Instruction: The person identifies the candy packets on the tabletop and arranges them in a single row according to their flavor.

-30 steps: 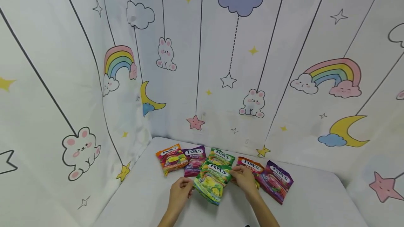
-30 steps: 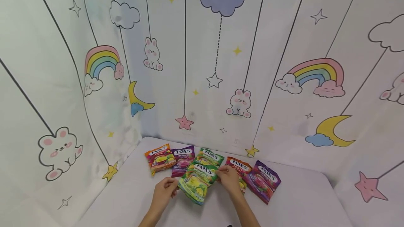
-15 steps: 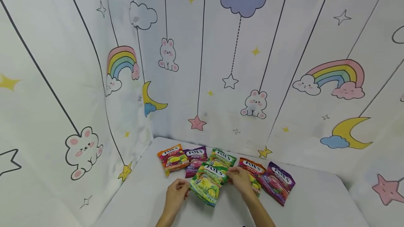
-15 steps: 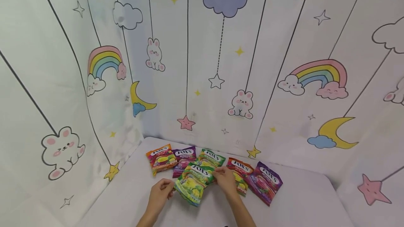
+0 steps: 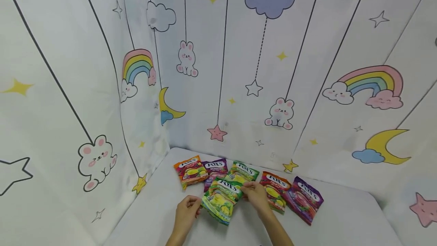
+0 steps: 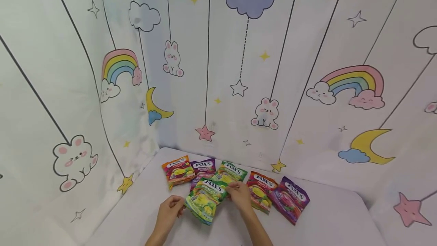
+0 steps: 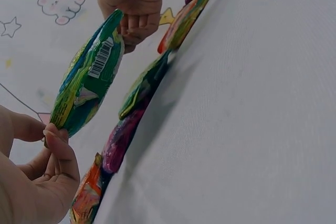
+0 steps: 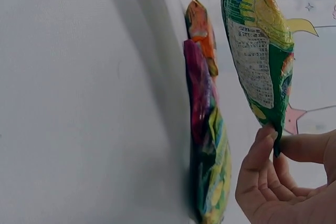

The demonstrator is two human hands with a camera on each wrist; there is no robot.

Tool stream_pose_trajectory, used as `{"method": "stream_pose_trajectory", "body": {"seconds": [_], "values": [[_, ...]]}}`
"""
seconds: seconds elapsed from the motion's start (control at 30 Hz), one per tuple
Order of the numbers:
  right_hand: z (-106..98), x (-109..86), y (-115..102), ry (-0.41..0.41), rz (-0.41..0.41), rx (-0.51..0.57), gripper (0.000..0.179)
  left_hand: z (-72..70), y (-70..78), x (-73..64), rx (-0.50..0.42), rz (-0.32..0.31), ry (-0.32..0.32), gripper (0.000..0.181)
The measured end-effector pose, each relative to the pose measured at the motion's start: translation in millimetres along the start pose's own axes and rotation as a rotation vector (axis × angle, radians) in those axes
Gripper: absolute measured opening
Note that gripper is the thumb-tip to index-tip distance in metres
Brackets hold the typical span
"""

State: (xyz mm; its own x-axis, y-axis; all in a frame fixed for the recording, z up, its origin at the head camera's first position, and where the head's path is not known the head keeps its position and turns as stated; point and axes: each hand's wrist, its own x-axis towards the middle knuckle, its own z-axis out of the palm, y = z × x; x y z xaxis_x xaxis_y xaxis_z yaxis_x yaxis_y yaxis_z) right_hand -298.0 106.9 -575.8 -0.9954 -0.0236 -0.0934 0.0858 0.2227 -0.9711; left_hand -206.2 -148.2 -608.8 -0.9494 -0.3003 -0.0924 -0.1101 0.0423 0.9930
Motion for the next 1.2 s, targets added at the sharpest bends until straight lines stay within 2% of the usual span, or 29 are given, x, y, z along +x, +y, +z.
{"method": "stream_pose_trajectory", "body": {"seconds": [0.4,0.6,0.83,1.07,1.2], "values": [[18,-3.6,2,-0.045,-0.045,0.019,0.024,-15.6,-1.9,-5.8,0.025,-0.009,0.053,0.017],[29,-1.8,4,-0.077,-0.057,0.017,0.026,-25.5,-5.1,-7.1,0.031,0.007,0.08,0.019],[43,-0.4,4,-0.123,-0.046,0.027,0.023,-38.1,-8.4,-8.1,0.037,-0.024,0.124,0.018],[59,-2.5,3,-0.121,-0.078,0.033,0.019,-53.5,-12.2,-9.0,0.032,-0.04,0.128,0.021],[70,-3.5,1,-0.138,-0.083,0.037,0.019,-62.6,-14.1,-9.1,0.026,-0.048,0.16,0.021]]}}
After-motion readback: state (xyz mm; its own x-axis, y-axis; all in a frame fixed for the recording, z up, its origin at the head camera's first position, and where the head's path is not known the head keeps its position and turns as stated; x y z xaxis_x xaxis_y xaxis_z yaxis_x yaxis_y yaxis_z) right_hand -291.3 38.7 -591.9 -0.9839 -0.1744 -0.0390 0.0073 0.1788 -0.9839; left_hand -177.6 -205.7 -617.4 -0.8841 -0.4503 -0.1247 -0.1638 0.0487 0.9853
